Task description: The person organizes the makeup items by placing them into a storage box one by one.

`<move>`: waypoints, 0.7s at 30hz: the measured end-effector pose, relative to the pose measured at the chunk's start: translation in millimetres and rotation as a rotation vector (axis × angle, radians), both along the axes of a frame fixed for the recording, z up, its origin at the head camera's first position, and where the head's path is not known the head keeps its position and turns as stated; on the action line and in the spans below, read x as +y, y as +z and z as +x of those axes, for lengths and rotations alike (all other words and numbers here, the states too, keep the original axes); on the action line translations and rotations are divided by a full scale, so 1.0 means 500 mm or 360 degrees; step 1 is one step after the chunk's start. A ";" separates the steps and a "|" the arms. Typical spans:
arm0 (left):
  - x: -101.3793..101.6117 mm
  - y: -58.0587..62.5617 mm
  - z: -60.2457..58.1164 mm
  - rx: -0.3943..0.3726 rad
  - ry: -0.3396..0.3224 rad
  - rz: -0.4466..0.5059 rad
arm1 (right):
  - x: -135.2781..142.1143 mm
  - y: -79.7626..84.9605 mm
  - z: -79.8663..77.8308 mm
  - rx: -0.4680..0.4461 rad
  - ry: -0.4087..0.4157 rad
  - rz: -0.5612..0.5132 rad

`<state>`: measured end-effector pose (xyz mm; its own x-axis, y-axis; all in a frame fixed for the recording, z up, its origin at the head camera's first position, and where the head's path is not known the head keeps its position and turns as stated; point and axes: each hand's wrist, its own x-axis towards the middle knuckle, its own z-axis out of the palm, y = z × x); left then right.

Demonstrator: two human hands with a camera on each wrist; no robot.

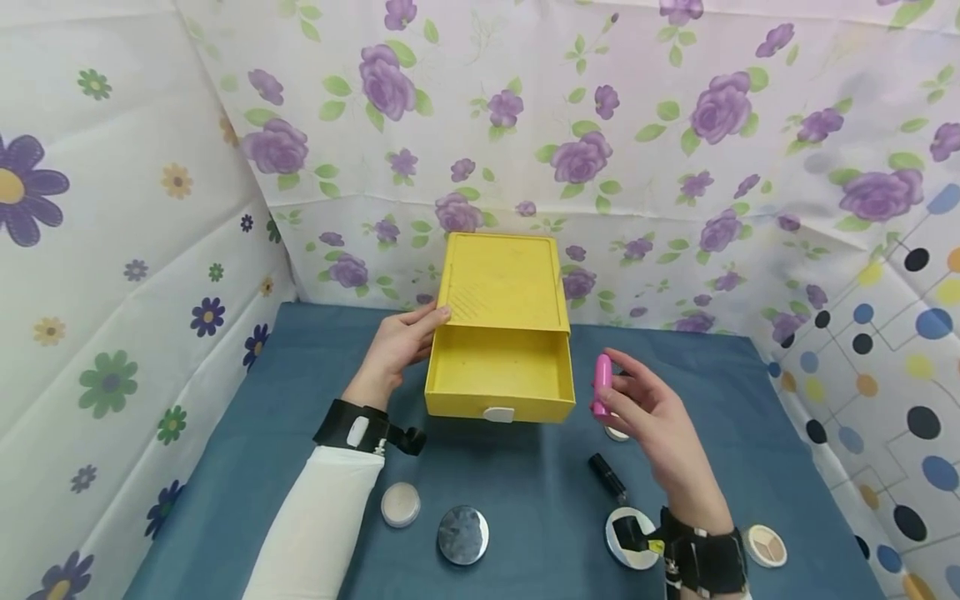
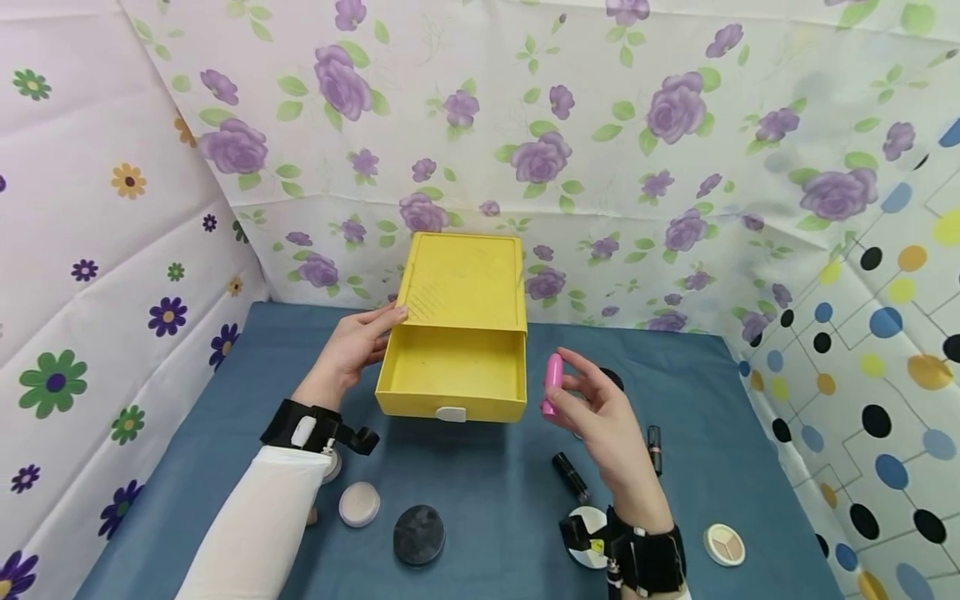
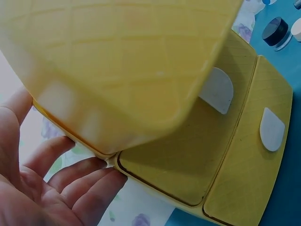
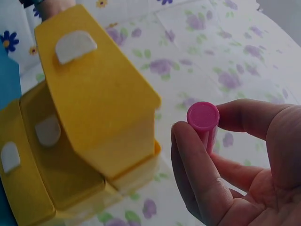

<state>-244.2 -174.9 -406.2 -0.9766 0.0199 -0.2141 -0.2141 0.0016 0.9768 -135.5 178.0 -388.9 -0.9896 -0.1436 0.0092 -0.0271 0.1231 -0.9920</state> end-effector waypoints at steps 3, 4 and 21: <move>0.002 -0.002 0.001 0.0001 0.0007 0.0027 | -0.021 0.005 -0.009 0.0004 0.0013 0.0008; 0.003 -0.002 0.001 0.0003 0.0010 0.0037 | -0.027 0.007 -0.012 0.0004 0.0015 0.0005; 0.007 -0.006 -0.001 -0.0012 0.0057 0.0011 | -0.082 0.035 -0.032 0.0064 0.0044 -0.0020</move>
